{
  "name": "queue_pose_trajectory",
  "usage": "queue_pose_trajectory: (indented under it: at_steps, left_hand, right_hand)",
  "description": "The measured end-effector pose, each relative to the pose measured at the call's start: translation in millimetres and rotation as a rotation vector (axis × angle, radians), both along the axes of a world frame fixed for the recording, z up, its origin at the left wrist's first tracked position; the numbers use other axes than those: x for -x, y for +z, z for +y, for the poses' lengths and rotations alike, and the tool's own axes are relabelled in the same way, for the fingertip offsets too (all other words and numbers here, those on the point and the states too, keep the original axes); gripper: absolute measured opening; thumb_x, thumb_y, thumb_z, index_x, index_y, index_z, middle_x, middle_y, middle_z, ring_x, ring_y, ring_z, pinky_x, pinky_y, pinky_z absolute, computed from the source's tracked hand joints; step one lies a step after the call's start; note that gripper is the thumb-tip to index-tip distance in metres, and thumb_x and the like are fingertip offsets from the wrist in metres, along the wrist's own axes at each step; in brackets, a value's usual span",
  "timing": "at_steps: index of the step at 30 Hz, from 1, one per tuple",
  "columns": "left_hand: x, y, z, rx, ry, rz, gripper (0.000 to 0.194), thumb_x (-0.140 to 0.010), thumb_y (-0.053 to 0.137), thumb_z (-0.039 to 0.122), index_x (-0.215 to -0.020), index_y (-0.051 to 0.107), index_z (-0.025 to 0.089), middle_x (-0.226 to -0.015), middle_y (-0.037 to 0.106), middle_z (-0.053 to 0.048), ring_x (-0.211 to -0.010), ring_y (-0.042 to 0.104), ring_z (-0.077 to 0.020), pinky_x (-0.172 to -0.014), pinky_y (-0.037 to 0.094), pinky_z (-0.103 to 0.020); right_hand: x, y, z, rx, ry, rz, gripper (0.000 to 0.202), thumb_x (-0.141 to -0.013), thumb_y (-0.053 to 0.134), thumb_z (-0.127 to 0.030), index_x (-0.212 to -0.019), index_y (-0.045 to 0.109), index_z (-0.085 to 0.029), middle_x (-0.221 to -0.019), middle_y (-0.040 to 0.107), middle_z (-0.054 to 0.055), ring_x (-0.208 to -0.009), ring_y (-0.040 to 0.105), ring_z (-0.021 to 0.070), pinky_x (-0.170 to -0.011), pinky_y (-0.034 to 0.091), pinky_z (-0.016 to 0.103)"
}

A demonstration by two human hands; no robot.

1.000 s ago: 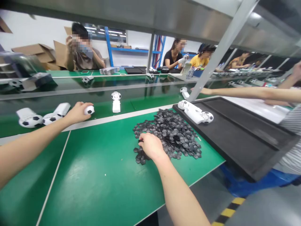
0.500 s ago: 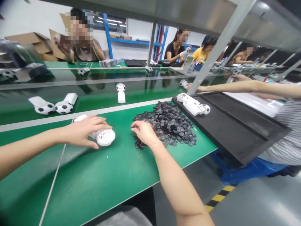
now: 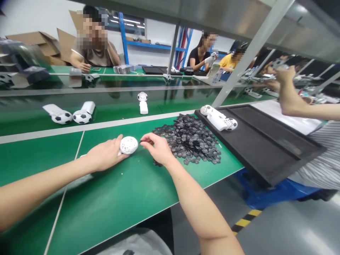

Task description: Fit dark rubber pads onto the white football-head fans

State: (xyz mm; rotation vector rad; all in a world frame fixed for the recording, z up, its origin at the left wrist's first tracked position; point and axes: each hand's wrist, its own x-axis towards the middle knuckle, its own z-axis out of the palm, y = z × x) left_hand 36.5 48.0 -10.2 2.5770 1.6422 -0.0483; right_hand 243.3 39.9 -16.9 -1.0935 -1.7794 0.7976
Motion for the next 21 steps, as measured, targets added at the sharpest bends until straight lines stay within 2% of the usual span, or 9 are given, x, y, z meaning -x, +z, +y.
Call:
queue_pose_trajectory:
  at_steps: [2, 4, 8, 11, 13, 17, 21]
  left_hand:
    - [-4.7, 0.7, -3.9, -0.003, 0.078, 0.038, 0.082, -0.082, 0.034, 0.056, -0.137, 0.012, 0.000, -0.117, 0.050, -0.024, -0.101, 0.052, -0.0340, -0.077, 0.043, -0.039]
    - [-3.9, 2.5, -5.0, 0.029, 0.118, 0.035, 0.085, -0.080, 0.039, 0.054, -0.139, 0.005, 0.002, -0.123, 0.047, -0.023, -0.105, 0.049, -0.0332, -0.078, 0.044, -0.038]
    - [7.2, 6.8, 0.8, 0.095, 0.038, -0.144, 0.095, -0.072, 0.052, 0.053, -0.140, 0.000, 0.013, -0.133, 0.037, -0.017, -0.118, 0.039, -0.0316, -0.087, 0.042, -0.039]
    - [10.4, 7.6, 6.7, 0.142, -0.070, -0.308, 0.088, -0.073, 0.053, 0.049, -0.140, 0.005, 0.020, -0.135, 0.036, -0.013, -0.120, 0.039, -0.0277, -0.092, 0.039, -0.036]
    - [6.8, 7.2, 8.2, 0.151, -0.078, -0.307, 0.080, -0.075, 0.051, 0.046, -0.139, 0.011, 0.019, -0.133, 0.038, -0.013, -0.119, 0.041, -0.0279, -0.092, 0.039, -0.037]
    - [-4.8, 6.1, 5.1, 0.095, -0.027, -0.196, 0.076, -0.077, 0.048, 0.042, -0.139, 0.013, 0.016, -0.126, 0.044, -0.016, -0.113, 0.046, -0.0304, -0.086, 0.043, -0.039]
    - [-8.6, 3.6, 0.3, 0.034, -0.036, -0.156, 0.073, -0.079, 0.045, 0.043, -0.138, 0.013, 0.016, -0.121, 0.046, -0.015, -0.108, 0.049, -0.0305, -0.081, 0.044, -0.039]
  right_hand:
    - [1.5, 0.5, -2.0, -0.020, -0.009, -0.005, 0.008, -0.077, 0.057, -0.024, -0.083, 0.057, -0.018, -0.075, 0.062, 0.000, -0.066, 0.058, 0.0107, -0.065, 0.047, 0.024]
    - [2.4, 0.1, -3.3, -0.035, 0.004, -0.036, 0.007, -0.077, 0.057, -0.024, -0.080, 0.057, -0.018, -0.073, 0.062, -0.001, -0.067, 0.057, 0.0111, -0.066, 0.046, 0.025]
    - [3.5, -1.5, -3.5, -0.058, 0.063, -0.096, 0.005, -0.078, 0.055, -0.021, -0.082, 0.057, -0.018, -0.074, 0.062, 0.000, -0.069, 0.057, 0.0116, -0.068, 0.045, 0.025]
    - [4.9, -1.9, -3.4, -0.088, 0.123, -0.134, 0.013, -0.080, 0.052, -0.017, -0.091, 0.058, -0.018, -0.088, 0.063, 0.003, -0.081, 0.058, 0.0132, -0.074, 0.045, 0.027]
    - [5.4, -1.8, -4.0, -0.119, 0.155, -0.169, 0.015, -0.081, 0.051, -0.017, -0.093, 0.059, -0.019, -0.094, 0.063, 0.004, -0.087, 0.057, 0.0140, -0.079, 0.044, 0.028]
    - [4.7, -1.5, -5.7, -0.098, 0.139, -0.173, 0.010, -0.083, 0.050, -0.019, -0.089, 0.058, -0.019, -0.083, 0.063, 0.002, -0.075, 0.057, 0.0119, -0.070, 0.044, 0.025]
    - [4.5, -1.1, -6.9, -0.200, 0.077, -0.220, 0.005, -0.079, 0.058, -0.022, -0.080, 0.061, -0.018, -0.078, 0.058, 0.002, -0.077, 0.053, 0.0127, -0.072, 0.043, 0.026]
